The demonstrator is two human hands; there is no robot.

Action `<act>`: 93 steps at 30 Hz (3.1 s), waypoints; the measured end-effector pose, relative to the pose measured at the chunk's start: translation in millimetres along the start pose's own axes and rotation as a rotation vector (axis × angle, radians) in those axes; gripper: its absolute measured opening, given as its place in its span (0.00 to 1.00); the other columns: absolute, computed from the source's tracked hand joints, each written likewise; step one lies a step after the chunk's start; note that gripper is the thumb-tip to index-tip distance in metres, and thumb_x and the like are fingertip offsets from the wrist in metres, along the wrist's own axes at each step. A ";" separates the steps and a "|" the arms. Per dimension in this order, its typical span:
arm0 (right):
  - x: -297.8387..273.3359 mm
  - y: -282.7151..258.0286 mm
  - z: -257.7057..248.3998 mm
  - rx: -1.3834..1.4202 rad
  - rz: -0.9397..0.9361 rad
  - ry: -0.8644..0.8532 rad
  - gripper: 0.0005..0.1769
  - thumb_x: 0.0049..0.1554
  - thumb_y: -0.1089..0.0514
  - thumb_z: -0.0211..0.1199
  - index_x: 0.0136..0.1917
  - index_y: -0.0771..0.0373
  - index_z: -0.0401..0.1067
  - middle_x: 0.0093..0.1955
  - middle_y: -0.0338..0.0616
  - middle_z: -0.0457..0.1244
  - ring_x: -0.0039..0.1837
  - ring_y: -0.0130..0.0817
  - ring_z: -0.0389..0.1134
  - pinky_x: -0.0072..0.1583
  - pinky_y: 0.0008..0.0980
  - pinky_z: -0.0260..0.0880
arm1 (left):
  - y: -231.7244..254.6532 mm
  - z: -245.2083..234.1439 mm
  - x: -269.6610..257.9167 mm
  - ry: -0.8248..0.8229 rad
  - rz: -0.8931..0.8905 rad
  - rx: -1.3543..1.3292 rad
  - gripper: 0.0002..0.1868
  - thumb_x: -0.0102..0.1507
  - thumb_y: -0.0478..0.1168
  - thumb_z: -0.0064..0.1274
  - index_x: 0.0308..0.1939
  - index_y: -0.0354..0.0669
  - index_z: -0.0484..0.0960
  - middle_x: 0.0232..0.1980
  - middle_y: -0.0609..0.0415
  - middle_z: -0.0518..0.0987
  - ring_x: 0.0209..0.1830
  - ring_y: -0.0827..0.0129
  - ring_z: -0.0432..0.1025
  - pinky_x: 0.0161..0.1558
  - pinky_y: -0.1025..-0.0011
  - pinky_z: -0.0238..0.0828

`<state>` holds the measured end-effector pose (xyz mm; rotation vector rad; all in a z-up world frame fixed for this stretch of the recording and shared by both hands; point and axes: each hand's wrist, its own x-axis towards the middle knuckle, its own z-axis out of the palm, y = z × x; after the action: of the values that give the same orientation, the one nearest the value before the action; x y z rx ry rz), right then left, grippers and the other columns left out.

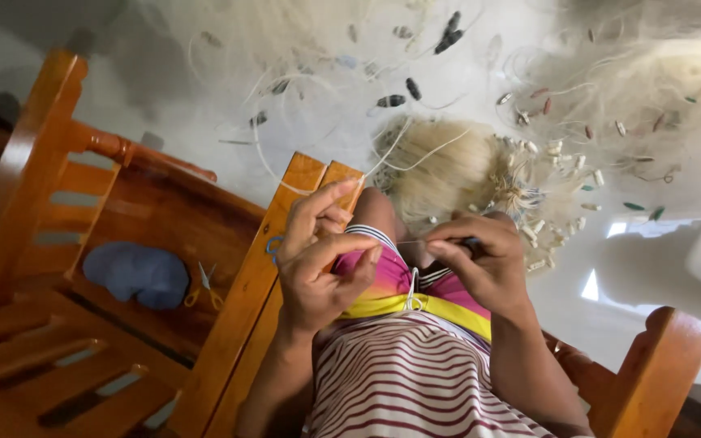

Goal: Repairing a fishing net using a netting needle and scissors

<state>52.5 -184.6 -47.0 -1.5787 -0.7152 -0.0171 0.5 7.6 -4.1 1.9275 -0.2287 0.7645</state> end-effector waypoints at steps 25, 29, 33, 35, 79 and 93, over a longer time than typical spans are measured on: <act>-77.0 55.9 -2.3 0.265 0.201 0.597 0.07 0.49 0.69 0.66 0.41 0.76 0.71 0.31 0.46 0.60 0.32 0.17 0.54 0.37 0.19 0.58 | -4.1 12.7 -2.1 -0.064 -0.006 -0.179 0.03 0.55 0.34 0.60 0.32 0.46 0.84 0.58 0.42 0.72 0.40 0.64 0.69 0.41 0.75 0.68; -68.3 42.0 5.6 0.220 0.236 0.577 0.07 0.49 0.69 0.66 0.42 0.76 0.72 0.33 0.49 0.62 0.32 0.21 0.55 0.37 0.21 0.60 | -7.7 10.0 -3.5 -0.070 -0.001 -0.246 0.01 0.57 0.36 0.59 0.32 0.44 0.84 0.58 0.40 0.72 0.41 0.64 0.69 0.41 0.76 0.68; -62.5 16.8 18.0 0.171 0.253 0.603 0.08 0.49 0.70 0.67 0.43 0.75 0.73 0.30 0.46 0.60 0.30 0.20 0.56 0.37 0.18 0.59 | -17.6 3.2 -8.9 -0.117 -0.009 -0.354 0.03 0.57 0.38 0.58 0.33 0.44 0.84 0.59 0.41 0.71 0.42 0.66 0.68 0.42 0.77 0.67; -62.0 6.4 24.5 0.100 0.274 0.588 0.06 0.48 0.70 0.67 0.41 0.73 0.74 0.31 0.44 0.61 0.33 0.19 0.55 0.38 0.20 0.61 | -21.9 -2.7 -9.2 -0.126 -0.006 -0.383 0.03 0.58 0.37 0.58 0.34 0.42 0.83 0.60 0.39 0.70 0.43 0.66 0.67 0.43 0.76 0.67; 32.1 1.6 76.2 0.776 0.107 0.055 0.05 0.56 0.62 0.60 0.42 0.67 0.69 0.50 0.49 0.62 0.28 0.14 0.52 0.27 0.13 0.51 | -40.6 -21.3 -21.1 0.070 -0.574 -1.170 0.11 0.66 0.36 0.43 0.48 0.50 0.58 0.51 0.30 0.76 0.33 0.64 0.74 0.32 0.78 0.67; 21.1 19.6 29.2 0.444 0.074 -0.175 0.09 0.53 0.61 0.61 0.44 0.70 0.71 0.37 0.46 0.63 0.39 0.30 0.65 0.41 0.29 0.67 | -63.1 1.2 -1.4 -0.129 -0.773 -1.357 0.37 0.62 0.71 0.28 0.56 0.44 0.65 0.42 0.27 0.77 0.29 0.51 0.77 0.21 0.72 0.76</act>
<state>66.6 -148.5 -60.4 -1.1866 -0.7365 0.3178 29.6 36.2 -52.2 0.6292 -0.0243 -0.1128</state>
